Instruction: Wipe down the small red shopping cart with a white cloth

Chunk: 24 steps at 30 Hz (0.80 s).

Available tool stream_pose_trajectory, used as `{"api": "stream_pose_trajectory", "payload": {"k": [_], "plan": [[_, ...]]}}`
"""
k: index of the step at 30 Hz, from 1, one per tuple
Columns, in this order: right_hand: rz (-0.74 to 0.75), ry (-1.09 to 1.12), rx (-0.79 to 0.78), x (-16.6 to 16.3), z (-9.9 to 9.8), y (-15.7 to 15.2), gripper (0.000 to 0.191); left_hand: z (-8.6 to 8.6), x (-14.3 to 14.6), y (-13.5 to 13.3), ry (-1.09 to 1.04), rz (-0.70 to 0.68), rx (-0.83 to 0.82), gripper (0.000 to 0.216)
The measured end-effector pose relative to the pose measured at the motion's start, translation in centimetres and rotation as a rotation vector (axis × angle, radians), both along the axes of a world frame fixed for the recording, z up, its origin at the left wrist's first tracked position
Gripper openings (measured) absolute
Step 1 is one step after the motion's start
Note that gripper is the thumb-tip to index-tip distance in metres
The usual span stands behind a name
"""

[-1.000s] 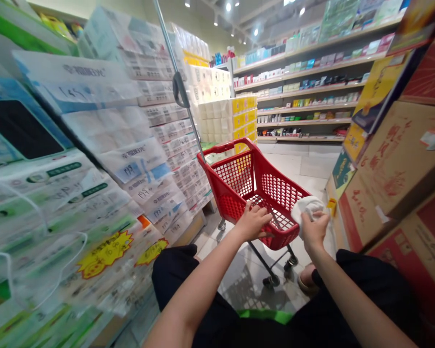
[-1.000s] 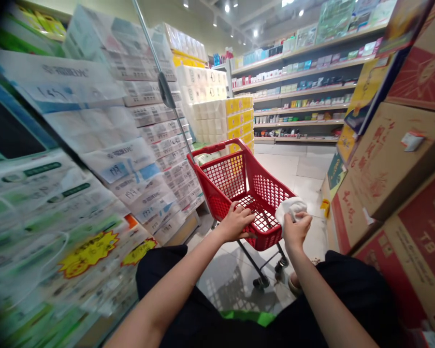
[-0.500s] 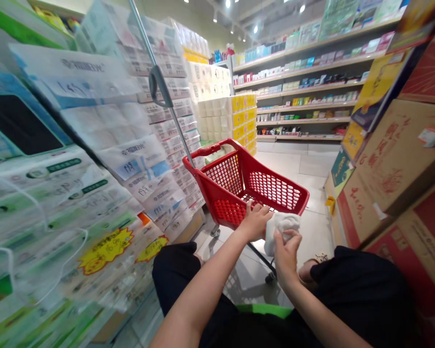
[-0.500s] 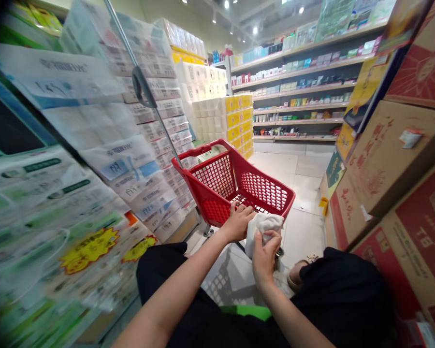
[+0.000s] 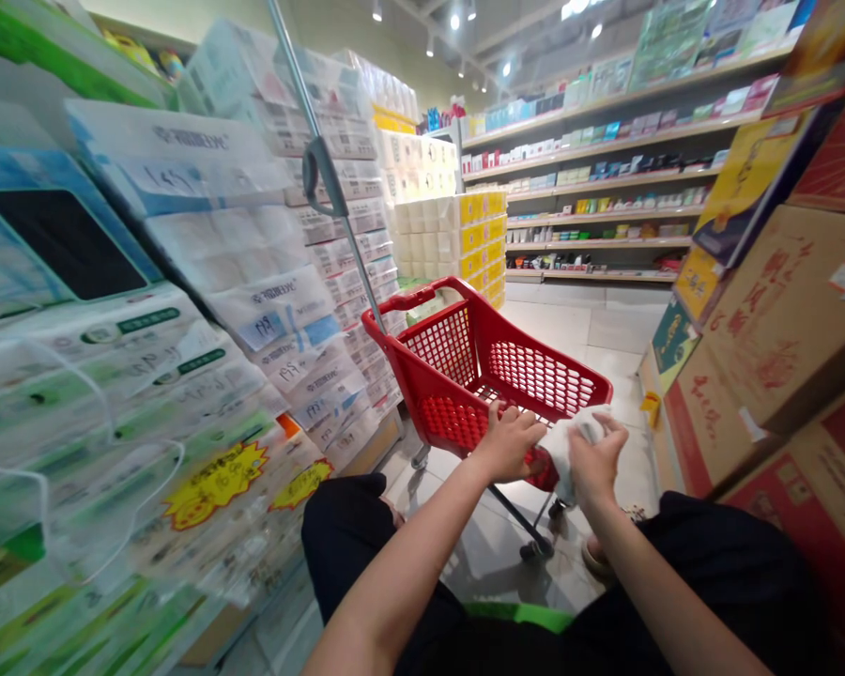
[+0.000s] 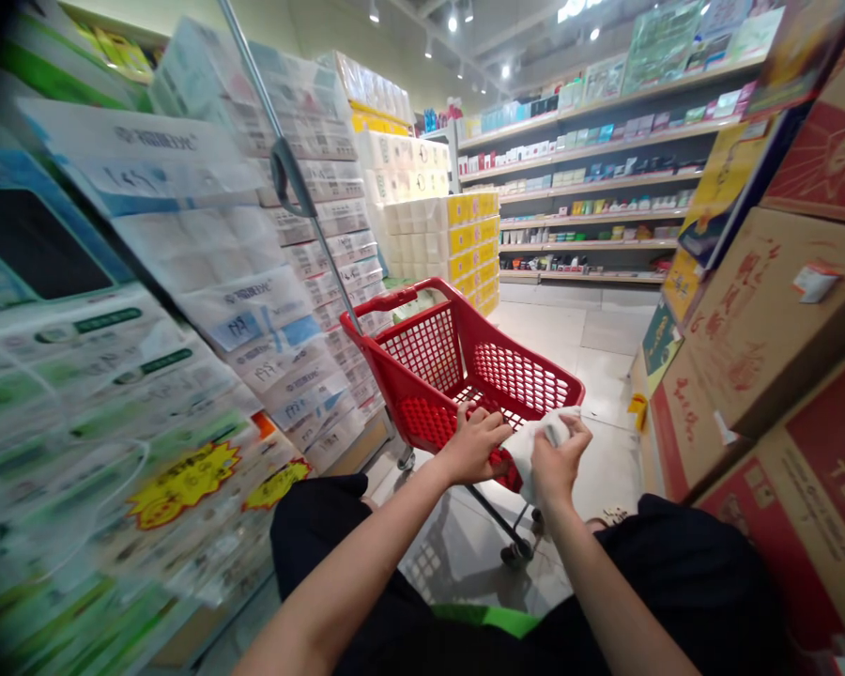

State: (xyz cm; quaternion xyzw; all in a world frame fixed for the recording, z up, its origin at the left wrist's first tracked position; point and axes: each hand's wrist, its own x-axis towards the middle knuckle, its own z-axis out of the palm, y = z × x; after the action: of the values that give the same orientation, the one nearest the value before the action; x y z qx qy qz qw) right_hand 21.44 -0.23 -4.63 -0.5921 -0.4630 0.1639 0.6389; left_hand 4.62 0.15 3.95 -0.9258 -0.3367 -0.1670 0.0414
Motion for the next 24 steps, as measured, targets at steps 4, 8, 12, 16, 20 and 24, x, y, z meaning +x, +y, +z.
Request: {"api": "stream_pose_trajectory", "payload": {"k": [4, 8, 12, 16, 20, 24], "plan": [[-0.169, 0.092, -0.105, 4.5, 1.8, 2.9, 0.055, 0.2, -0.2, -0.4, -0.010, -0.030, -0.026, 0.034], [-0.158, -0.099, -0.175, 8.9, 2.7, 5.6, 0.049, 0.2, -0.9, -1.1, -0.018, -0.065, -0.038, 0.030], [0.002, -0.388, -0.263, 11.9, 3.5, 6.8, 0.045, 0.3, -1.9, -1.4, -0.020, -0.113, -0.061, 0.029], [0.116, -0.687, -0.350, 12.5, 5.3, 7.0, 0.048, 0.6, -2.8, -1.1, -0.022, -0.153, -0.106, 0.030], [0.169, -0.952, -0.457, 10.6, 7.7, 8.3, 0.055, 0.5, -3.7, -0.8, -0.016, -0.171, -0.133, 0.028], [0.159, -1.016, -0.484, 8.2, 8.9, 10.3, 0.057, 0.3, -4.7, -1.0, -0.009, -0.181, -0.135, 0.025]]}}
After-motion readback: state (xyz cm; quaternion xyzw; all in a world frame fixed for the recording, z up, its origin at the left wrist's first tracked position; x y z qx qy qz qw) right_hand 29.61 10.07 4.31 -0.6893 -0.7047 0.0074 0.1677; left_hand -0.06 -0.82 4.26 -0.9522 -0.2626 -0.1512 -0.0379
